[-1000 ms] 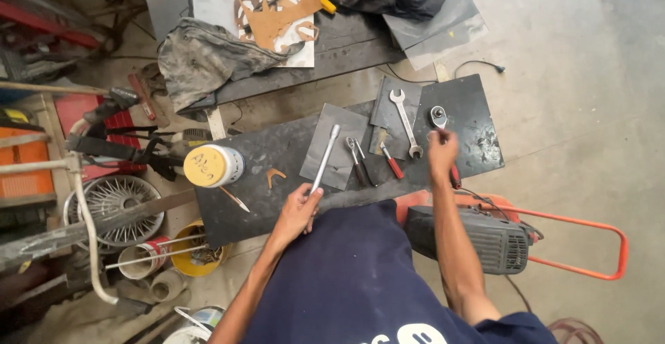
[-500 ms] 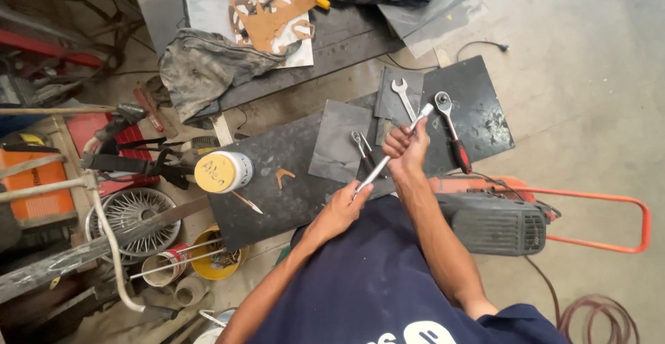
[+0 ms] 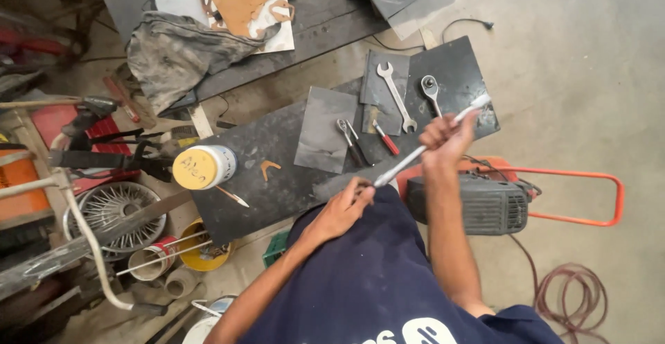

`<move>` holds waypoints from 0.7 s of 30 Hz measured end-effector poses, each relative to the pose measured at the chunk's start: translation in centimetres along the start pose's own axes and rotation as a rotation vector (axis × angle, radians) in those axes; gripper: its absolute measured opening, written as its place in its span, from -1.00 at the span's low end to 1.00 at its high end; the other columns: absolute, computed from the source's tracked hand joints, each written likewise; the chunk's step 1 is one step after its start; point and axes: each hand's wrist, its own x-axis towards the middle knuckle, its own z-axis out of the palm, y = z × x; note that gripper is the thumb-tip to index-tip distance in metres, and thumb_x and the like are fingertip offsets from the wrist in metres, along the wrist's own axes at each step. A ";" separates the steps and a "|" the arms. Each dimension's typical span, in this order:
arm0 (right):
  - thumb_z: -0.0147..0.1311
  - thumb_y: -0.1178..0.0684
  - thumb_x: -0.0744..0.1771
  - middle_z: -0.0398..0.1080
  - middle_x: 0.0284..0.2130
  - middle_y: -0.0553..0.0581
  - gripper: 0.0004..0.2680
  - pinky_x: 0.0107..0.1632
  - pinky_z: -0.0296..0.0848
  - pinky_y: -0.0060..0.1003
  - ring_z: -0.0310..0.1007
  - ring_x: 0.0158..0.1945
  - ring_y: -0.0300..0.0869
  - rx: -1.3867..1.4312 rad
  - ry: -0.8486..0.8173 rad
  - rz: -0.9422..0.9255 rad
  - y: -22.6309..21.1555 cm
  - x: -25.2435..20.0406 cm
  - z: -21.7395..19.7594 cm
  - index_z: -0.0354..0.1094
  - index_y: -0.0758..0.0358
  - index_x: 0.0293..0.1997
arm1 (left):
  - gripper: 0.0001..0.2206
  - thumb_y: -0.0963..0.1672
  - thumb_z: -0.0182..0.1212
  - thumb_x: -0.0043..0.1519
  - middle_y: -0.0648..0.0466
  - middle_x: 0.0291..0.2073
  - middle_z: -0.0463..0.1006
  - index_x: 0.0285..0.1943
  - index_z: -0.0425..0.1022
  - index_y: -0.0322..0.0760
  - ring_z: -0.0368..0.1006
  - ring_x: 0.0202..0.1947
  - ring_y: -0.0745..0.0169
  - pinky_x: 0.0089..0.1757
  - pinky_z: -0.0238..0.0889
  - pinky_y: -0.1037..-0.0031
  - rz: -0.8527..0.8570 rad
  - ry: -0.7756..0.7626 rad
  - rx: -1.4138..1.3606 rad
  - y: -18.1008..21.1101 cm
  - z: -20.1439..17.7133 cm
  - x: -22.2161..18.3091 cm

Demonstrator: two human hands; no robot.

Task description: Fabricating a custom gasket by cutting material and fitting it to an engine component at a repair bench.

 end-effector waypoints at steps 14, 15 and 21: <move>-0.10 -0.53 0.24 0.00 -0.78 -0.18 -0.58 -0.65 -0.14 -0.46 -0.07 -0.75 -0.37 0.247 0.225 -0.239 -12.6 13.4 -4.4 0.05 -0.04 -0.60 | -0.63 -0.02 -0.09 0.46 -0.10 -0.54 0.30 -0.39 0.24 -0.29 0.23 -0.52 0.17 -0.42 0.11 0.35 0.056 0.067 -0.339 -3.3 4.1 9.0; -0.03 -0.58 0.14 -0.02 -0.85 -0.14 -0.55 -0.65 -0.19 -0.42 -0.13 -0.78 -0.33 0.281 0.246 -0.372 -15.8 15.8 -6.3 0.02 -0.05 -0.71 | -0.65 0.01 -0.07 0.47 0.25 -0.59 0.13 -0.42 0.13 -0.05 0.03 -0.61 0.51 -0.54 -0.11 0.62 -0.057 0.146 -0.684 -6.5 4.7 9.3; -0.16 -0.28 0.50 0.17 -0.57 -0.12 -0.71 -0.55 0.18 -0.52 0.22 -0.56 -0.39 -0.859 0.136 -0.477 -17.6 30.2 -14.7 0.28 0.04 -0.21 | -0.64 0.02 -0.02 0.44 0.06 -0.64 0.38 -0.29 0.48 -0.28 0.32 -0.63 0.29 -0.58 0.20 0.56 -0.152 0.457 -0.373 -11.2 2.1 11.4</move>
